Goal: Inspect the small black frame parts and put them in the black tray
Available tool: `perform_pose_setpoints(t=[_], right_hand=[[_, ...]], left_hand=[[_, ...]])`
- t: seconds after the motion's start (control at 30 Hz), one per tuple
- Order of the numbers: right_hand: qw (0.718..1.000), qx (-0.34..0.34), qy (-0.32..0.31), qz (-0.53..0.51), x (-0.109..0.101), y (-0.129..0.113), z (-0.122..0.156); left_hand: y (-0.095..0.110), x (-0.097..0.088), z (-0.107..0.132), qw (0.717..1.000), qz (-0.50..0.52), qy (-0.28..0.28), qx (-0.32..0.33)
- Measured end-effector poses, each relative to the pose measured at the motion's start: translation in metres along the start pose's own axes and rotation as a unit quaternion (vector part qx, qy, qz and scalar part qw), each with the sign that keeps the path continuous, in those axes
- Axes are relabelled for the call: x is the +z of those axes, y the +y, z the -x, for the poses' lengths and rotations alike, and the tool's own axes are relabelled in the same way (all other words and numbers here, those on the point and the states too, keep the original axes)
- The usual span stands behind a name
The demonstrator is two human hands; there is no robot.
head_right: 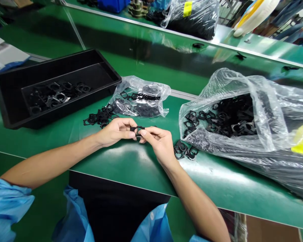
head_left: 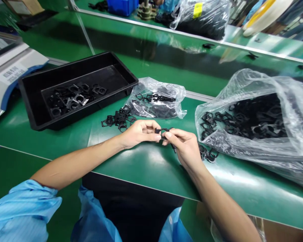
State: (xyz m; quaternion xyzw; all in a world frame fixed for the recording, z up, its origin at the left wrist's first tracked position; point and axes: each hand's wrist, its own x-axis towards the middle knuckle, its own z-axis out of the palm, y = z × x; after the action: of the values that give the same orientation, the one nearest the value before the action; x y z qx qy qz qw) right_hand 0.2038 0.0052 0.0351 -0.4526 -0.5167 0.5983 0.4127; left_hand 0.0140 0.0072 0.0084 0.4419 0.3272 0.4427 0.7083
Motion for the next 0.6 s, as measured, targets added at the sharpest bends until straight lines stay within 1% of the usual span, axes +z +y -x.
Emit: perform_pose_setpoints(t=[0.13,0.33,0.43,0.6], right_hand=[[1.000,-0.001,0.010,-0.006,-0.0012,-0.0008,-0.0012],[0.999,0.015,0.013,-0.031,-0.0010,0.0008,-0.0029],[0.998,0.040,0.009,-0.055,-0.0008,0.0014,-0.0040],[0.992,0.075,0.013,-0.099,-0.0019,0.0010,-0.0056]], left_hand=[[-0.0015,0.0011,-0.0009,0.999,-0.002,0.025,0.021],[0.0002,0.0010,-0.0001,0.994,-0.069,0.071,0.041],[0.0002,0.0007,-0.0003,0.995,-0.069,0.067,0.035],[-0.0004,0.0006,-0.0021,0.998,-0.033,0.056,0.023]])
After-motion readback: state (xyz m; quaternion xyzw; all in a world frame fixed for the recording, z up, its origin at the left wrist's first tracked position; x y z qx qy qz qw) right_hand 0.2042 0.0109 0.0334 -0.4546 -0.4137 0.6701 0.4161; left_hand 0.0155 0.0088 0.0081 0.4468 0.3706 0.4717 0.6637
